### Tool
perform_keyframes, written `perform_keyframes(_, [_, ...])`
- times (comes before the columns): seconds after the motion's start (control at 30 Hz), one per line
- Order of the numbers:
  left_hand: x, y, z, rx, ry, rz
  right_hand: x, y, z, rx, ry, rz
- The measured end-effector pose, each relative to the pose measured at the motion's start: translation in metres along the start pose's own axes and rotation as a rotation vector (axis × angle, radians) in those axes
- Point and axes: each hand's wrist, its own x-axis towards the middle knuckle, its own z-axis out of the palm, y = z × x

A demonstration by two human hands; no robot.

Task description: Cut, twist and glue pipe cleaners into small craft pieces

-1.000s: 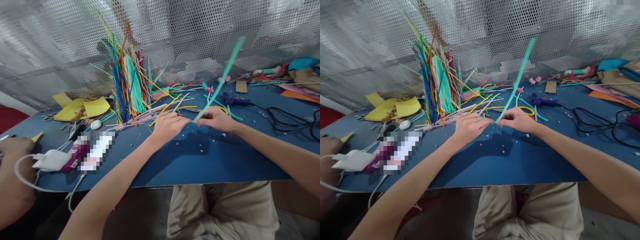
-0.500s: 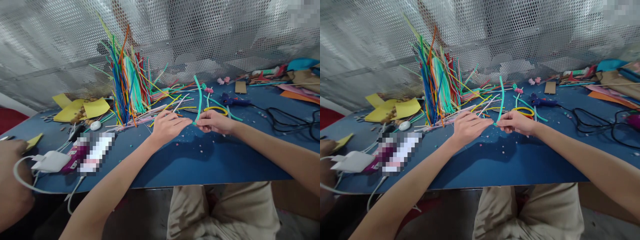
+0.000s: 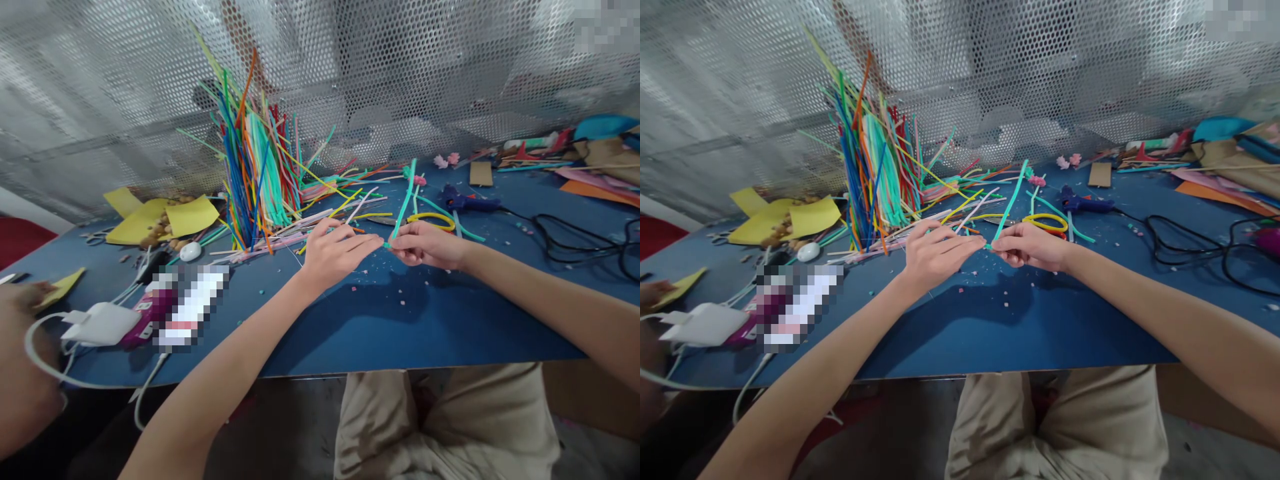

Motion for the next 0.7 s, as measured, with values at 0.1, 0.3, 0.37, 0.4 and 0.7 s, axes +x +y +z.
perform_keyframes(0.1, [0.000, 0.000, 0.001, 0.009, -0.015, 0.023, 0.002, 0.003, -0.002, -0.060, 0.036, -0.063])
perform_keyframes(0.3, [0.000, 0.000, 0.002, 0.022, -0.076, 0.000, 0.001, 0.000, -0.005, -0.363, 0.149, -0.192])
perform_keyframes(0.37, [0.000, 0.000, 0.005, 0.004, -0.114, -0.027, -0.001, -0.003, -0.004, -0.461, 0.165, -0.204])
perform_keyframes(0.4, [0.000, 0.000, 0.007, -0.005, -0.132, -0.048, -0.002, -0.005, -0.004, -0.505, 0.175, -0.213])
perform_keyframes(0.7, [0.000, 0.004, 0.020, -0.157, -0.437, -0.151, 0.003, 0.001, -0.019, -0.683, 0.084, -0.197])
